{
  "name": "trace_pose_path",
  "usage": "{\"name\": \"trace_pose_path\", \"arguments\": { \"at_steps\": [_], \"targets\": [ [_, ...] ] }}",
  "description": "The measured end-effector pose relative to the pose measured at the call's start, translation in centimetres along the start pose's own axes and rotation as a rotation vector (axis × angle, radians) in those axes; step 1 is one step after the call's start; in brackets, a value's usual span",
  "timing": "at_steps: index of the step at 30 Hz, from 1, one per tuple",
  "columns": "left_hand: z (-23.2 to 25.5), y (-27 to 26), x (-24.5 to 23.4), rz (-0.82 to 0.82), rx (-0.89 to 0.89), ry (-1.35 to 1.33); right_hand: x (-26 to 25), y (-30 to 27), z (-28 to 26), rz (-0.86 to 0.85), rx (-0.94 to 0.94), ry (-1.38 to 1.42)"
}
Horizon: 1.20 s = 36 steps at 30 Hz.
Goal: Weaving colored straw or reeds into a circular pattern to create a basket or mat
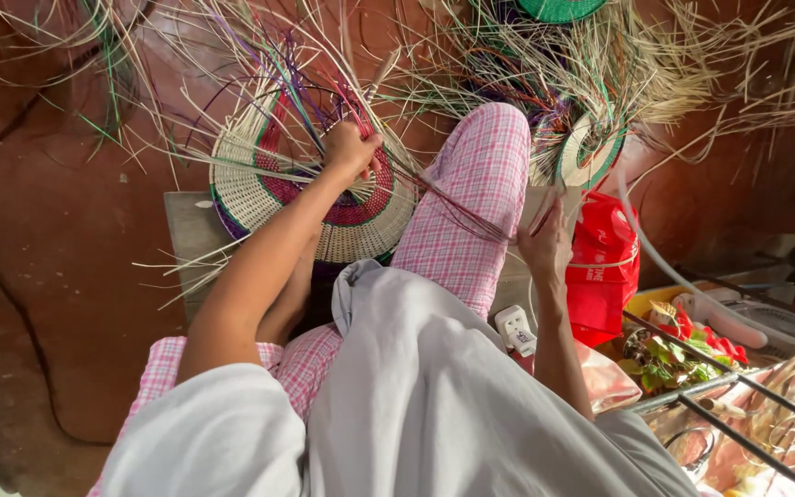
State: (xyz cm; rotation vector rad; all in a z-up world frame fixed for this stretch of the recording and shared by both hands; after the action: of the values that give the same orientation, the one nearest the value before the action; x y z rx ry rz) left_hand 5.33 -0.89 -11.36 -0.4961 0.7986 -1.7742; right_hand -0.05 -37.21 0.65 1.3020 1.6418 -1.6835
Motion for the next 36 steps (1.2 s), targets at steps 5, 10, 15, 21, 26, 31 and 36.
{"name": "trace_pose_path", "arguments": {
  "at_steps": [5, 10, 15, 21, 26, 31, 36],
  "targets": [
    [-1.0, 0.8, -1.1, 0.199, -0.007, 0.236, -2.8, -4.9, -8.1, -0.094, -0.154, -0.262],
    [0.1, 1.2, -1.7, 0.39, 0.064, 0.502, -4.3, -5.5, -13.2, 0.103, -0.516, -0.18],
    [1.3, 0.5, -4.5, 0.529, 0.177, 0.372, -4.8, -3.0, -20.7, 0.052, -0.976, 0.258],
    [5.1, -5.3, -11.3, 0.417, 0.203, -0.561, -1.1, -0.4, -29.5, -0.159, -1.113, 0.253],
    [7.3, -5.8, -13.0, 0.699, 0.802, -0.014, 5.2, 2.0, -29.1, -0.336, -1.013, 0.003],
    [12.9, -11.5, -2.9, 0.375, 1.307, 0.848, 6.5, 1.4, -27.3, -0.595, -0.827, 0.064],
    [8.0, -7.3, 0.8, 0.2, 1.073, 1.362, 6.3, 1.9, -26.7, -0.681, -0.798, 0.076]
  ]
}}
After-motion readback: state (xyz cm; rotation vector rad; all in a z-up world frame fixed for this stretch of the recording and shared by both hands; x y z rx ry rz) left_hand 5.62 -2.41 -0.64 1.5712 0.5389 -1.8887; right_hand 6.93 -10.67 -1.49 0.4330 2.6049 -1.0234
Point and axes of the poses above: each hand's wrist, its own y-axis towards the middle knuckle, its own x-axis out of the palm, z = x × y, the point moved 10 cm from there along y, towards the middle knuckle, and after that the axes turned 15 degrees about -z, right-handed, at the moved point
